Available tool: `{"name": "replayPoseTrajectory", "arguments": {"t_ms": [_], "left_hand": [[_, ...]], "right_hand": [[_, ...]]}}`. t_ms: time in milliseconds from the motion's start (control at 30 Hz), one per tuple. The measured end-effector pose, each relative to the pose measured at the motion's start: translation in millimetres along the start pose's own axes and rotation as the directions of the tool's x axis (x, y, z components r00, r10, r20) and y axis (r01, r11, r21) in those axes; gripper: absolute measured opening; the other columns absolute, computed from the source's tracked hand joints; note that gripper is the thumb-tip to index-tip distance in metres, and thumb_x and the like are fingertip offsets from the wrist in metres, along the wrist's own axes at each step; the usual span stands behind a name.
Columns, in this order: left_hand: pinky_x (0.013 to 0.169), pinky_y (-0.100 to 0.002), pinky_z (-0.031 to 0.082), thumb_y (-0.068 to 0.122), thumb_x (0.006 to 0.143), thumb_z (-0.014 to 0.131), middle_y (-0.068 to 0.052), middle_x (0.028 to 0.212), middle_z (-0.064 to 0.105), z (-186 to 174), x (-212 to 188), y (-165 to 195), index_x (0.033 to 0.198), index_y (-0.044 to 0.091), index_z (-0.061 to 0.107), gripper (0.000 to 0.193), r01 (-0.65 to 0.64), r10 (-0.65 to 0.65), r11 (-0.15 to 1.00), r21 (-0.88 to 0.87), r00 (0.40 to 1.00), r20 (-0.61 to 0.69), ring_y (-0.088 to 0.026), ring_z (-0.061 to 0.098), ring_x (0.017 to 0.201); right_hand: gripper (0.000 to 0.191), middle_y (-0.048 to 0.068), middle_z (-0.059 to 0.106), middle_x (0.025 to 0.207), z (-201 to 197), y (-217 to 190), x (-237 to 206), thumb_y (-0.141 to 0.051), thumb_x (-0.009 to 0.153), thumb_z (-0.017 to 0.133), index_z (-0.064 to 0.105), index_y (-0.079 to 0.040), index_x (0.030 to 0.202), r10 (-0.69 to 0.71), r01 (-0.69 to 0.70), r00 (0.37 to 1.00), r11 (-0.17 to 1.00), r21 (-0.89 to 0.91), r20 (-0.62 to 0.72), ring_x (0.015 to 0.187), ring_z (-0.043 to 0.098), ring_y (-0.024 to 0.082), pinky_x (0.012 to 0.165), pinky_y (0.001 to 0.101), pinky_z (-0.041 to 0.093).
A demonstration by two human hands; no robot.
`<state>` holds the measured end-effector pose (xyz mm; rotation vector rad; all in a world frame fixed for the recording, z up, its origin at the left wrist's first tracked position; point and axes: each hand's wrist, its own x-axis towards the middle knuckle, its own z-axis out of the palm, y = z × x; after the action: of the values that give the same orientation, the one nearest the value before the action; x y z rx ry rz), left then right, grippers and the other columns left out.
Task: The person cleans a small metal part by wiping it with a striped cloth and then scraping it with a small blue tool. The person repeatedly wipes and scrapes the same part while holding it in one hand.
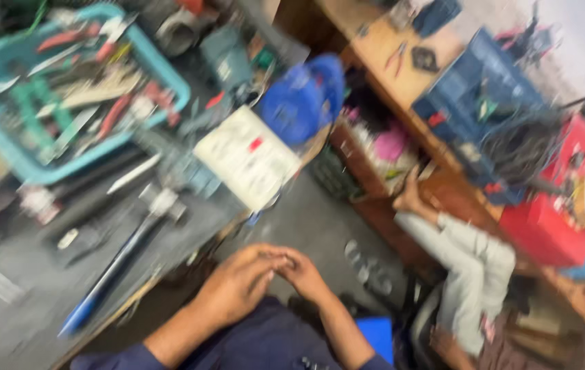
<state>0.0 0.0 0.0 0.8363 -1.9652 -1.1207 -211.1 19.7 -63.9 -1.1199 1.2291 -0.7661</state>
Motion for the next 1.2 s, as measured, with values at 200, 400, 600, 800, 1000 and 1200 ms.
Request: {"name": "replayPoseTrajectory", "arguments": {"t_ms": [200,400,600,800,1000,1200], "left_hand": [[0.095,-0.041,0.051,0.009,0.089,0.067,-0.012,0.126,0.064,30.5,119.6,14.7,0.124,0.01,0.069,0.035,0.049,-0.049,0.999,0.002,0.997,0.064,-0.034,0.063,0.116],[0.096,-0.04,0.05,0.012,0.088,0.069,-0.01,0.125,0.065,75.1,218.5,-2.0,0.12,0.01,0.07,0.033,0.121,-0.117,0.991,0.064,0.991,-0.062,-0.032,0.065,0.115],[0.097,-0.038,0.051,0.013,0.086,0.069,-0.007,0.123,0.068,145.9,308.4,-36.6,0.118,0.012,0.071,0.031,0.298,-0.264,0.946,0.123,0.935,-0.236,-0.029,0.066,0.114],[0.095,-0.035,0.053,0.012,0.085,0.07,-0.005,0.122,0.069,194.9,349.0,-59.2,0.119,0.013,0.073,0.034,0.618,-0.559,0.785,0.049,0.74,-0.374,-0.024,0.068,0.115],[0.093,-0.035,0.054,0.009,0.087,0.07,-0.005,0.121,0.071,250.4,336.2,-87.7,0.115,0.017,0.077,0.03,0.878,-0.839,0.479,-0.01,0.455,-0.299,-0.023,0.067,0.12],[0.089,-0.03,0.051,0.014,0.094,0.064,-0.003,0.119,0.074,293.7,304.3,-119.8,0.122,0.012,0.073,0.029,0.802,-0.799,0.559,-0.211,0.453,-0.396,-0.019,0.07,0.109]], "right_hand": [[0.038,0.008,0.075,0.114,-152.3,8.6,48.3,-0.022,0.098,0.067,0.066,-0.003,0.132,0.263,-0.269,0.96,0.962,-0.056,-0.092,0.109,0.071,0.016,0.093,0.0309,0.054],[0.064,0.006,0.073,0.103,-298.8,5.6,135.7,-0.039,0.089,0.07,0.054,-0.008,0.143,0.525,-0.563,0.816,0.816,-0.129,-0.241,0.097,0.07,0.015,0.075,0.0285,0.051],[0.063,0.014,0.071,0.102,-440.4,25.8,249.4,-0.028,0.092,0.076,0.054,0.002,0.144,0.247,-0.289,0.948,0.932,-0.217,-0.202,0.089,0.065,0.018,0.081,0.0309,0.052],[0.058,0.013,0.073,0.103,-529.1,44.6,364.0,-0.023,0.09,0.076,0.055,0.0,0.139,0.271,-0.32,0.935,0.923,-0.215,-0.229,0.088,0.067,0.018,0.078,0.0331,0.055],[0.047,0.011,0.074,0.096,-573.2,76.5,413.4,-0.026,0.086,0.078,0.068,-0.005,0.127,0.462,-0.517,0.831,0.847,-0.123,-0.311,0.079,0.068,0.016,0.069,0.0331,0.056],[0.035,0.009,0.075,0.086,-578.9,96.7,433.8,-0.035,0.098,0.068,0.076,-0.001,0.105,0.25,-0.318,0.944,0.866,-0.385,-0.217,0.073,0.067,0.018,0.067,0.033,0.054]]}}
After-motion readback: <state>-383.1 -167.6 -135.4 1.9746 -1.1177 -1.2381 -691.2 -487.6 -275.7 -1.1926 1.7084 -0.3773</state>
